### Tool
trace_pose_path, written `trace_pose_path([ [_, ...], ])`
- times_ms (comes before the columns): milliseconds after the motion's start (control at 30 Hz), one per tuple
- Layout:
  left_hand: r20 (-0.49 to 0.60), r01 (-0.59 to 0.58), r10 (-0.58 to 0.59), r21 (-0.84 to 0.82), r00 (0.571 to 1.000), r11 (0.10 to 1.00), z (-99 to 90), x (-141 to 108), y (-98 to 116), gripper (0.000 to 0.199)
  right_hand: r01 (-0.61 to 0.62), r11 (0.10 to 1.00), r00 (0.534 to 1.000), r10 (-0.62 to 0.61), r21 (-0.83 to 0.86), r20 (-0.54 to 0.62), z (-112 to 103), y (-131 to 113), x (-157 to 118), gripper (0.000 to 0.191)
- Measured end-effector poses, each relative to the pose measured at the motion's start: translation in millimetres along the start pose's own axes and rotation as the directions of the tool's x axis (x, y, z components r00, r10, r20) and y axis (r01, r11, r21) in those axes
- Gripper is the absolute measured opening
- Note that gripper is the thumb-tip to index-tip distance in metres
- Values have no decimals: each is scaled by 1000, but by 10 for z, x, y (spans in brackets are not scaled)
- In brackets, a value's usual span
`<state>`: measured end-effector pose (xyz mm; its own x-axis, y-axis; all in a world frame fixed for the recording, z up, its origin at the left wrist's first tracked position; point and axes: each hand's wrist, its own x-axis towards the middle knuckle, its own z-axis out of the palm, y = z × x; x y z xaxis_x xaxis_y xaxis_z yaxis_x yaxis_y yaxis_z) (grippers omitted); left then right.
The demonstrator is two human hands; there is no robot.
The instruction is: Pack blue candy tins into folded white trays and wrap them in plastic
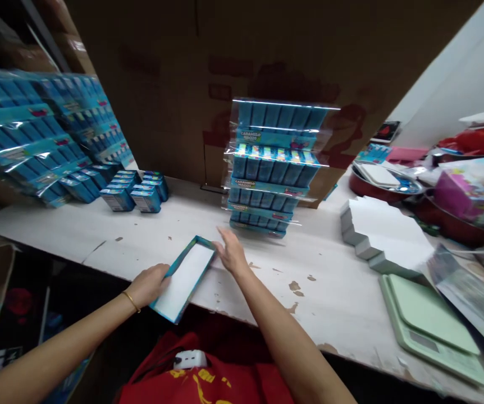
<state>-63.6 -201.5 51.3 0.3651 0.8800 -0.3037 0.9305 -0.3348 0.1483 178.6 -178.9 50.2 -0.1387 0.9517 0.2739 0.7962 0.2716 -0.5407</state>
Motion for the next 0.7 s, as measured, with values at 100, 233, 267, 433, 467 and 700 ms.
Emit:
trace_pose_path([
  [100, -34, 88, -92, -109, 995, 990, -57, 32, -26, 36, -263, 891, 950, 305, 370, -61, 233, -56, -245, 44],
  [233, -3, 164, -167, -168, 986, 972, -55, 226, 92, 36, -351, 844, 931, 363, 406, 50, 660, -385, -454, 59],
  [267, 6, 168, -170, -171, 985, 971, -33, 270, 132, 36, -362, 857, 929, 363, 368, 68, 746, -465, -459, 65],
  [433, -23, 195, -205, -211, 979, 958, 42, 341, 212, 34, -351, 895, 934, 311, 277, 178, 905, -519, -301, 83],
  [467, -27, 204, -215, -222, 976, 953, 34, 334, 180, 34, -314, 908, 943, 266, 276, 199, 896, -475, -252, 82],
  [700, -244, 117, -301, -564, 922, 817, -132, 388, -689, 69, -57, 978, 988, 26, 203, 150, 755, -397, 561, 79],
])
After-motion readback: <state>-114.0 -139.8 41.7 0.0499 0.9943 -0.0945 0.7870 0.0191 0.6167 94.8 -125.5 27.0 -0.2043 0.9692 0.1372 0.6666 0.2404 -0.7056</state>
